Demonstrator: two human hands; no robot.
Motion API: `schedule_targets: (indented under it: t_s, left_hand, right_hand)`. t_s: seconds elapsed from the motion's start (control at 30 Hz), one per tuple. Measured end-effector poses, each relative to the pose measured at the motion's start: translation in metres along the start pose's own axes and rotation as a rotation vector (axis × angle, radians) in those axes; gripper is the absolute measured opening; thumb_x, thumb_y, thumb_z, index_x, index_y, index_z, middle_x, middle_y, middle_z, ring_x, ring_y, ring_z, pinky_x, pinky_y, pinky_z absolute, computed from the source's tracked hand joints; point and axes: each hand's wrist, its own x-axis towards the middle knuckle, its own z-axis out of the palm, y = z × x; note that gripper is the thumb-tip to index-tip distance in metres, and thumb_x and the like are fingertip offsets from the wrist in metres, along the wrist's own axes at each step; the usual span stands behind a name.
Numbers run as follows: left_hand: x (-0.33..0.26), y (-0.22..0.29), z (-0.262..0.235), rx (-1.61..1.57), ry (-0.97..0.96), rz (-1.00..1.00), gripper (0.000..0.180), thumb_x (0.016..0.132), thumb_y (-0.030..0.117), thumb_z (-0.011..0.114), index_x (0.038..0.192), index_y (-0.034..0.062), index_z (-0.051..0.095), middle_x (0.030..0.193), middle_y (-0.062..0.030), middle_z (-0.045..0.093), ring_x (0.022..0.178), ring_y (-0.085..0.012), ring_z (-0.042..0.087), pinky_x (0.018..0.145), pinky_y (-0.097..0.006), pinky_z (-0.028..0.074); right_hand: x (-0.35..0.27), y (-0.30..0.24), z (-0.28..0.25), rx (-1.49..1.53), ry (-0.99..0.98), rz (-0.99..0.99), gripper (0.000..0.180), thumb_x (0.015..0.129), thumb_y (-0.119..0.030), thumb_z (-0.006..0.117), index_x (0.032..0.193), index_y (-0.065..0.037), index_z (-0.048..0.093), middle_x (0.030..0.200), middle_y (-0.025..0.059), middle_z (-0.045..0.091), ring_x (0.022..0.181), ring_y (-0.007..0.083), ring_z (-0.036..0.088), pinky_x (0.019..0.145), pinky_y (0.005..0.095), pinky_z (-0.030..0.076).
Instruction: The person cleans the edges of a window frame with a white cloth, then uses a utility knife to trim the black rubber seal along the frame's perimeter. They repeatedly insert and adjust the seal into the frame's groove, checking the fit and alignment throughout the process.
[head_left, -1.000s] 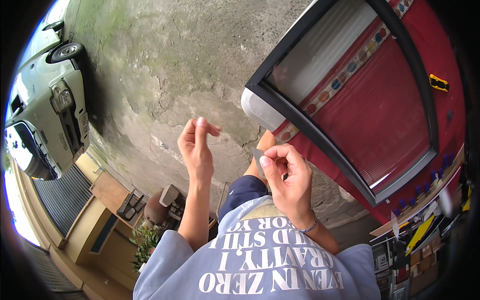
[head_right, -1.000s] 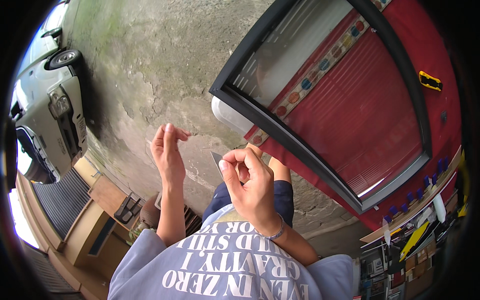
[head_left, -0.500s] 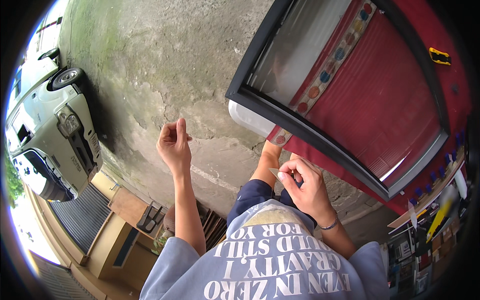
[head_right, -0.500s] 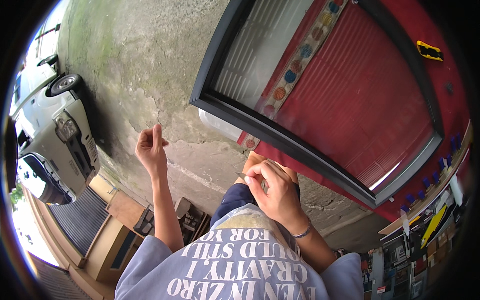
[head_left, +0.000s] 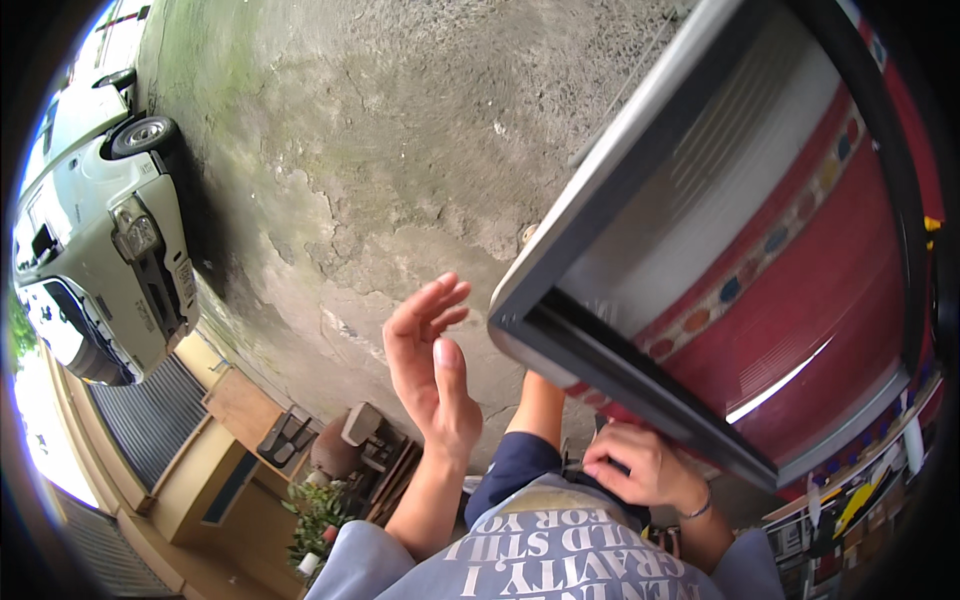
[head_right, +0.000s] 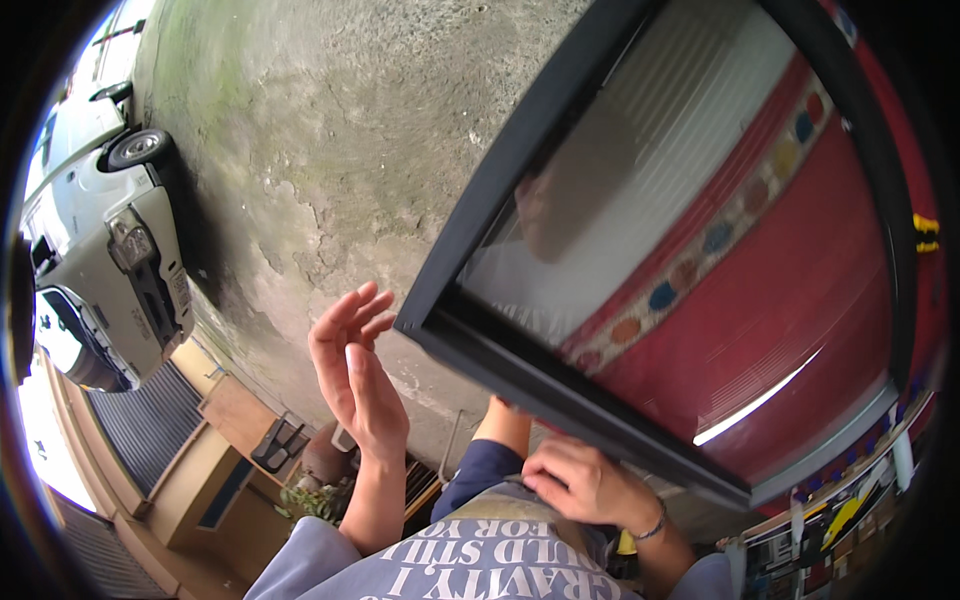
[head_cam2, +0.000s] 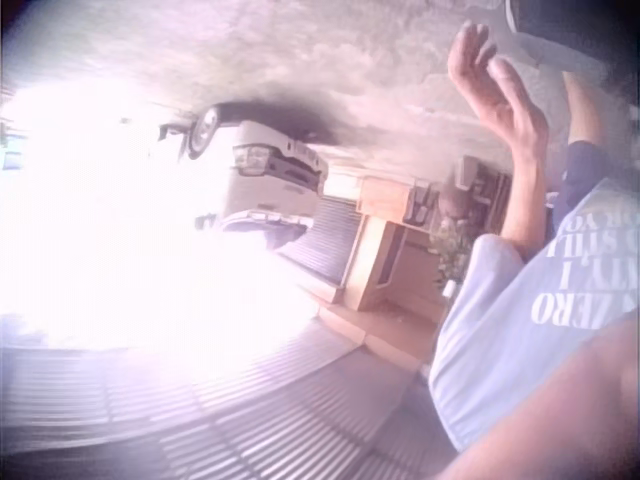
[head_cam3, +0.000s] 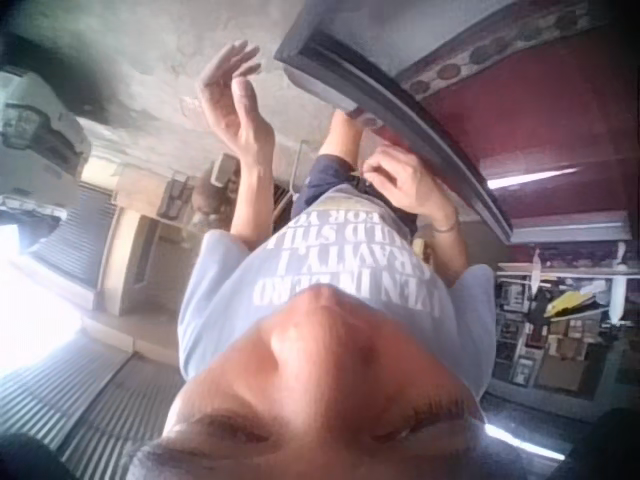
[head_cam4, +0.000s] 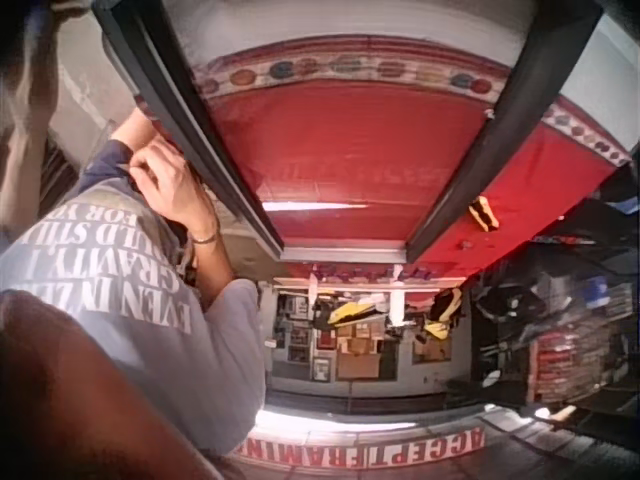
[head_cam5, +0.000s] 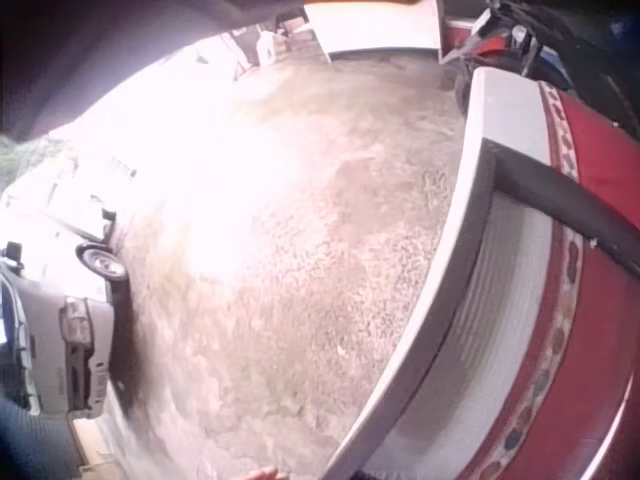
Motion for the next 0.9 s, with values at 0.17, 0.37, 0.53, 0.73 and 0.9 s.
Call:
schedule_targets:
  t_s: [0.17, 0.37, 0.53, 0.73, 0.9]
  left_hand:
    - [0.002, -0.010, 0.056, -0.223, 0.124, 0.009, 0.054, 0.110, 0.040, 0.038, 0.142, -0.0038, 0.039, 0.138, -0.0287, 0.054, 0.123, -0.0364, 0.061, 0.106, -0.045, 0.048]
    - [-0.001, -0.015, 0.066, -0.211, 0.213, 0.045, 0.052, 0.111, 0.038, 0.033, 0.139, -0.0050, 0.037, 0.130, -0.0301, 0.057, 0.118, -0.0372, 0.063, 0.104, -0.046, 0.050]
    - [-0.002, -0.017, 0.069, -0.240, 0.267, 0.064, 0.050, 0.109, 0.037, 0.040, 0.135, -0.0059, 0.037, 0.124, -0.0314, 0.059, 0.115, -0.0364, 0.064, 0.103, -0.045, 0.050]
    - [0.000, -0.020, 0.069, -0.174, 0.424, 0.216, 0.039, 0.104, 0.030, 0.055, 0.122, -0.0026, 0.044, 0.106, -0.0202, 0.060, 0.099, -0.0291, 0.063, 0.092, -0.041, 0.051]
    - [0.006, -0.001, 0.026, 0.234, 0.105, 0.531, 0.032, 0.103, 0.033, 0.060, 0.088, 0.0062, 0.051, 0.085, -0.0104, 0.057, 0.088, -0.0245, 0.058, 0.082, -0.039, 0.048]
  right_hand:
    - [0.008, -0.001, -0.001, -0.138, -0.114, 0.004, 0.012, 0.087, -0.003, 0.072, 0.095, -0.002, 0.063, 0.089, 0.0115, 0.066, 0.084, 0.0295, 0.066, 0.080, 0.0389, 0.053]
    - [0.011, -0.003, -0.005, -0.199, -0.181, 0.050, 0.014, 0.087, -0.003, 0.073, 0.096, -0.002, 0.063, 0.089, 0.0117, 0.065, 0.085, 0.0296, 0.065, 0.083, 0.0392, 0.054]
    - [0.010, -0.004, -0.005, -0.191, -0.158, 0.053, 0.014, 0.087, -0.001, 0.073, 0.096, -0.001, 0.063, 0.086, 0.0122, 0.064, 0.080, 0.0290, 0.065, 0.082, 0.0392, 0.054]
    - [0.006, 0.004, -0.003, -0.042, -0.125, 0.068, 0.013, 0.087, 0.002, 0.073, 0.095, 0.000, 0.063, 0.084, 0.0120, 0.064, 0.077, 0.0290, 0.064, 0.079, 0.0397, 0.053]
    - [0.005, 0.003, 0.001, -0.035, -0.064, 0.034, 0.012, 0.087, 0.001, 0.072, 0.095, 0.000, 0.062, 0.087, 0.0120, 0.065, 0.078, 0.0292, 0.064, 0.079, 0.0390, 0.052]
